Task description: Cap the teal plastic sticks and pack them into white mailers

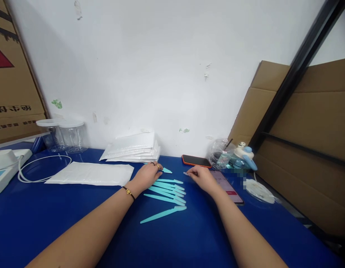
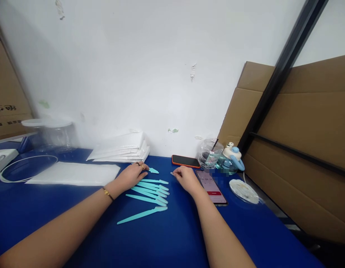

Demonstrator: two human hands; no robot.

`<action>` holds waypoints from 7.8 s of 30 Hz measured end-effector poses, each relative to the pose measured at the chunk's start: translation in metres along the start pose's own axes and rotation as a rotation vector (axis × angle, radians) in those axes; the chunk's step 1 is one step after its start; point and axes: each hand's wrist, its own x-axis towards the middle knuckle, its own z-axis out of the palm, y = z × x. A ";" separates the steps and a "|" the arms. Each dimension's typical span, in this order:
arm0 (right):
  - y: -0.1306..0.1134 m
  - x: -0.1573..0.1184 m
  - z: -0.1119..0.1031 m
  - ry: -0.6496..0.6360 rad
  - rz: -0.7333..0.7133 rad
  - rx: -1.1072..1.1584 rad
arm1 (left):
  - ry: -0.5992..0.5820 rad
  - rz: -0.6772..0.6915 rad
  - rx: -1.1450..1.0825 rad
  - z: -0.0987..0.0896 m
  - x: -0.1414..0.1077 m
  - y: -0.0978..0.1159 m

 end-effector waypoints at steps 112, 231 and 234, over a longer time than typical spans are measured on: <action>-0.006 0.003 0.022 -0.112 -0.037 0.108 | -0.072 -0.142 -0.286 0.006 0.003 0.000; -0.104 -0.011 0.052 0.000 -0.093 0.486 | 0.370 -0.164 -0.855 -0.022 -0.015 0.080; -0.096 -0.011 0.050 0.042 -0.112 0.488 | 0.316 -0.133 -0.876 -0.024 -0.016 0.089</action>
